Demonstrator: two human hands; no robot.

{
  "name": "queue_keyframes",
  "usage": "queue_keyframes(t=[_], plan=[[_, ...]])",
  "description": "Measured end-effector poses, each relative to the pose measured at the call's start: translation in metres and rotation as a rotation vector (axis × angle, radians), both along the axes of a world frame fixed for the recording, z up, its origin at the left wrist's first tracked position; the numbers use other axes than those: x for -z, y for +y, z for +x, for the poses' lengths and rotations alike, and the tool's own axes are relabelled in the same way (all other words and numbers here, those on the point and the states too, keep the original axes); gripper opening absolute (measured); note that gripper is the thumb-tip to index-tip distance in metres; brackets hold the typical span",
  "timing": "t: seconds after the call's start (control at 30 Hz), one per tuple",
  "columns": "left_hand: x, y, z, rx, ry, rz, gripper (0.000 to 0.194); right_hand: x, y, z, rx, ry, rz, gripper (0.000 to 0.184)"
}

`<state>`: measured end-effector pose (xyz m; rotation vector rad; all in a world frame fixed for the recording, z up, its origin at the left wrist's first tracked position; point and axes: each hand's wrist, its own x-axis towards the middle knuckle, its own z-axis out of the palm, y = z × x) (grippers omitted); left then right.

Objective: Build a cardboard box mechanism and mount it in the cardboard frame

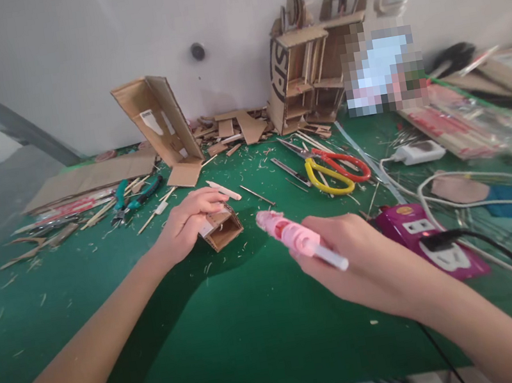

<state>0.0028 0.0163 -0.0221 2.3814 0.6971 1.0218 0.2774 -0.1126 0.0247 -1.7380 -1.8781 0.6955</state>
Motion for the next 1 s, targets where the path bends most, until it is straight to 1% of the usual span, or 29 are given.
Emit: queue_keyframes(t=[0.07, 0.1, 0.2, 0.3, 0.4, 0.5, 0.8, 0.9, 1.0], plan=[[0.000, 0.000, -0.001, 0.004, 0.002, 0.014, 0.031, 0.003, 0.001, -0.004, -0.225, -0.147, -0.049, 0.026], [0.001, 0.000, -0.001, 0.004, 0.006, 0.021, 0.031, 0.005, 0.002, -0.007, -0.307, -0.216, -0.055, 0.023], [0.001, 0.000, -0.002, 0.003, 0.018, 0.043, 0.029, 0.013, 0.007, -0.018, -0.376, -0.357, -0.020, 0.017], [0.001, 0.001, -0.002, 0.000, 0.026, 0.054, 0.030, 0.021, 0.010, -0.026, -0.395, -0.459, 0.036, 0.013], [0.002, 0.002, -0.002, 0.005, 0.021, 0.064, 0.030, 0.024, 0.010, -0.029, -0.387, -0.540, 0.080, 0.013], [0.002, 0.002, -0.001, 0.011, 0.010, 0.080, 0.030, 0.022, 0.010, -0.030, -0.392, -0.583, 0.098, 0.012], [0.001, 0.003, 0.001, 0.019, -0.015, 0.083, 0.030, 0.010, 0.010, -0.041, -0.413, -0.676, 0.103, 0.011], [0.001, 0.003, 0.001, 0.022, -0.015, 0.085, 0.030, 0.012, 0.008, -0.043, -0.408, -0.694, 0.151, 0.011], [0.001, 0.003, 0.001, 0.009, -0.012, 0.078, 0.030, 0.018, 0.005, -0.044, -0.409, -0.695, 0.248, 0.012]])
